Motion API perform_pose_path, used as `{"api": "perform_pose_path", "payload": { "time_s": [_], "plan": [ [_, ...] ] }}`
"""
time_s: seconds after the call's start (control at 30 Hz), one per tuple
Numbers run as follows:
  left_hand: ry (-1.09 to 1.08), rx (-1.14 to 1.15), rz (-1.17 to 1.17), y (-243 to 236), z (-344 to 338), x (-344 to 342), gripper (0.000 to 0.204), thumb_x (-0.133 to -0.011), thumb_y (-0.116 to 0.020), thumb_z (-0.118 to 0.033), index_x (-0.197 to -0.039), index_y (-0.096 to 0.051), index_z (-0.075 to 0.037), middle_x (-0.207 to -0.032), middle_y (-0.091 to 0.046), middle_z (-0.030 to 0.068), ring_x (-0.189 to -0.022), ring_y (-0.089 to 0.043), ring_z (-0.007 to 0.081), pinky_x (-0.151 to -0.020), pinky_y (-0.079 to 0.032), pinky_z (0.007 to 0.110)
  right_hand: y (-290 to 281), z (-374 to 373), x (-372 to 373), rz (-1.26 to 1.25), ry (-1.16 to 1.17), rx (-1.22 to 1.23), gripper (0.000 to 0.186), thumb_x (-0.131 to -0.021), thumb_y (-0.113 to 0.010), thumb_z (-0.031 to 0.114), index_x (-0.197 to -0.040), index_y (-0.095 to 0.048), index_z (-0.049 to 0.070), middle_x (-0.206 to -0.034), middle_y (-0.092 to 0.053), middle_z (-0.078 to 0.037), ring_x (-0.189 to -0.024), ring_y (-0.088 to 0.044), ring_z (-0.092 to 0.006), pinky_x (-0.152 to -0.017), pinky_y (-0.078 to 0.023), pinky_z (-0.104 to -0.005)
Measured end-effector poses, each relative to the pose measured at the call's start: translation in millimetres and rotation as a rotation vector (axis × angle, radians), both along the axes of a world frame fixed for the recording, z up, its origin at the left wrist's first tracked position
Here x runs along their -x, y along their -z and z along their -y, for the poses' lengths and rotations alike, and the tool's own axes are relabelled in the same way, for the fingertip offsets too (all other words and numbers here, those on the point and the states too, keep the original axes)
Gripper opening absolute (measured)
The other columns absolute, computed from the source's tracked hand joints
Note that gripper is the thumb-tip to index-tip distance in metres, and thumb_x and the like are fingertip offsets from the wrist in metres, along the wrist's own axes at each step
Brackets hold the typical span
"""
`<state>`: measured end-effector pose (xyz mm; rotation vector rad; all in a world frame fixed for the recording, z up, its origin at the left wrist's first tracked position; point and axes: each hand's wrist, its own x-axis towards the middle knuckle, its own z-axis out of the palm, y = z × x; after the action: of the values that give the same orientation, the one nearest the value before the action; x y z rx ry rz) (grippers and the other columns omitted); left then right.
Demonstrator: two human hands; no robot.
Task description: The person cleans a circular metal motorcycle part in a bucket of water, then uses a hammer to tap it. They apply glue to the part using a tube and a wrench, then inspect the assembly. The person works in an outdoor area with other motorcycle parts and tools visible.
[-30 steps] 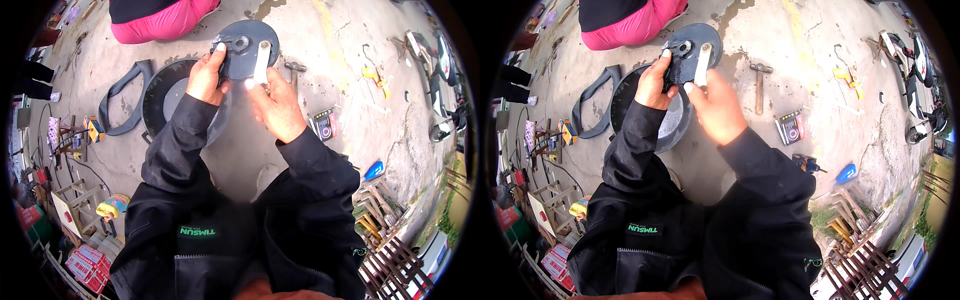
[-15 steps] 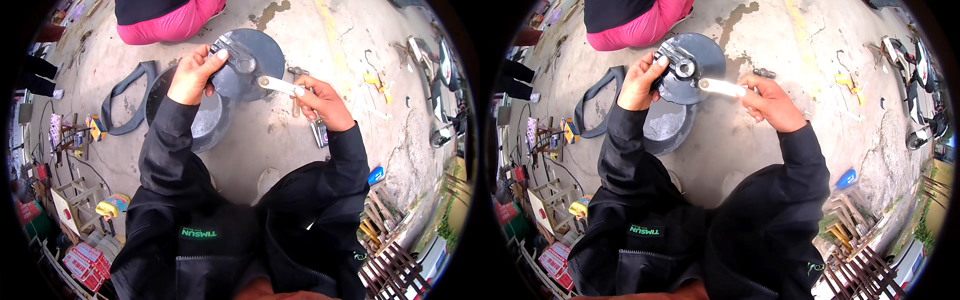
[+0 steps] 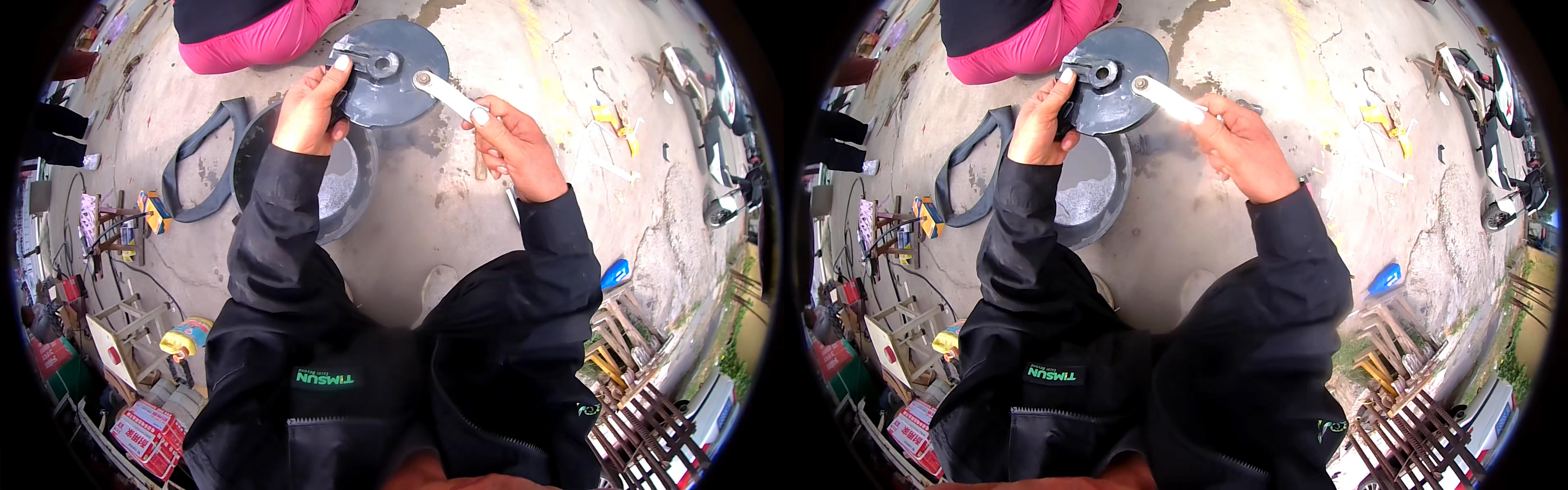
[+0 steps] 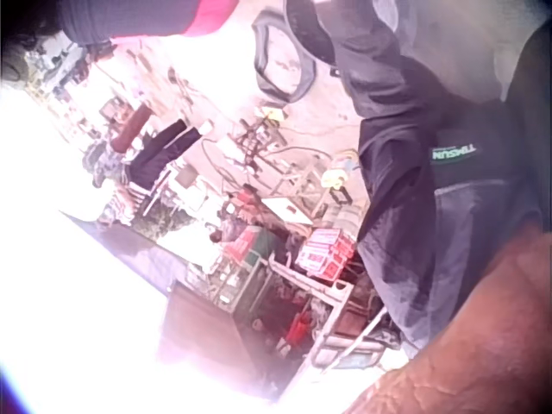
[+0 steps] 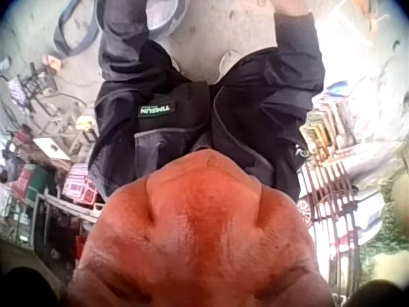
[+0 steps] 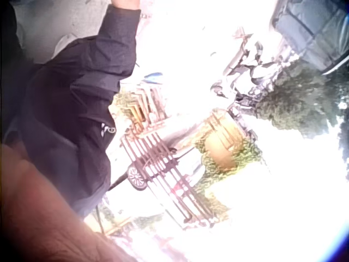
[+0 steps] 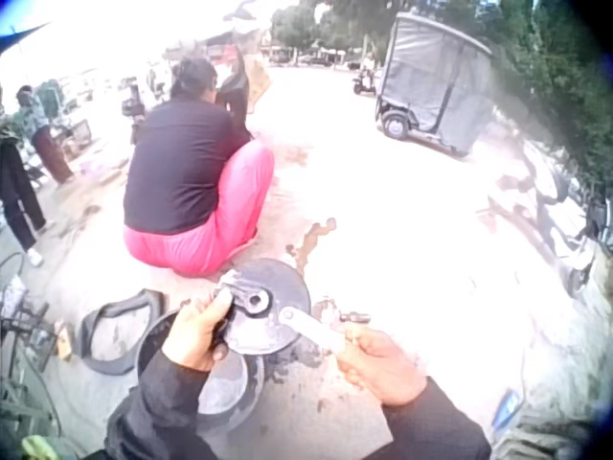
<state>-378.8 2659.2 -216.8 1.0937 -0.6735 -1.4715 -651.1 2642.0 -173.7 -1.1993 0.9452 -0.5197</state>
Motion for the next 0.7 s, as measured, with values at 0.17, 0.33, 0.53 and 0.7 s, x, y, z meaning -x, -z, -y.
{"api": "perform_pose_path", "payload": {
  "time_s": [0.17,0.33,0.53,0.7],
  "plan": [
    [-0.251,-0.094,-0.153,1.7,-10.8,41.9,0.029,-0.098,-0.061,-0.035,-0.1,-0.056,-0.007,-0.083,-0.062,-0.0008,-0.055,-0.051,0.0054,-0.038,-0.034,0.021,8.9,-23.4,-27.0,-0.056,0.023,0.085,0.023,-0.099,-0.055,0.028,-0.108,-0.057,0.006,-0.072,-0.046,0.005,-0.06,-0.043,-0.0053,-0.054,-0.037,-0.0225],
    [0.233,0.032,0.077,-13.2,-6.3,-6.3,0.031,-0.099,-0.059,-0.034,-0.103,-0.058,-0.004,-0.082,-0.063,0.0005,-0.051,-0.05,0.0036,-0.035,-0.033,0.018,1.5,10.4,17.7,0.05,-0.045,0.007,0.029,-0.101,-0.053,0.026,-0.116,-0.06,0.002,-0.064,-0.042,0.005,-0.049,-0.036,-0.0024,-0.045,-0.032,-0.0178],
    [0.312,-0.074,-0.003,1.6,-13.7,17.9,0.029,-0.099,-0.058,-0.032,-0.105,-0.059,-0.004,-0.077,-0.062,-0.0017,-0.046,-0.046,0.0008,-0.031,-0.029,0.017,7.5,23.7,15.4,0.074,0.157,0.044,0.025,-0.102,-0.051,0.027,-0.106,-0.059,0.003,-0.062,-0.045,0.003,-0.047,-0.038,-0.0038,-0.044,-0.035,-0.0191],
    [0.036,-0.02,-0.065,2.8,-6.3,9.2,0.029,-0.099,-0.058,-0.033,-0.106,-0.061,-0.005,-0.087,-0.068,0.0004,-0.055,-0.055,0.0019,-0.034,-0.031,0.018,8.9,3.3,-15.4,0.11,0.277,0.192,0.015,-0.101,-0.055,0.021,-0.1,-0.053,0.006,-0.068,-0.053,-0.003,-0.051,-0.043,-0.005,-0.049,-0.037,-0.0194]
  ]
}}
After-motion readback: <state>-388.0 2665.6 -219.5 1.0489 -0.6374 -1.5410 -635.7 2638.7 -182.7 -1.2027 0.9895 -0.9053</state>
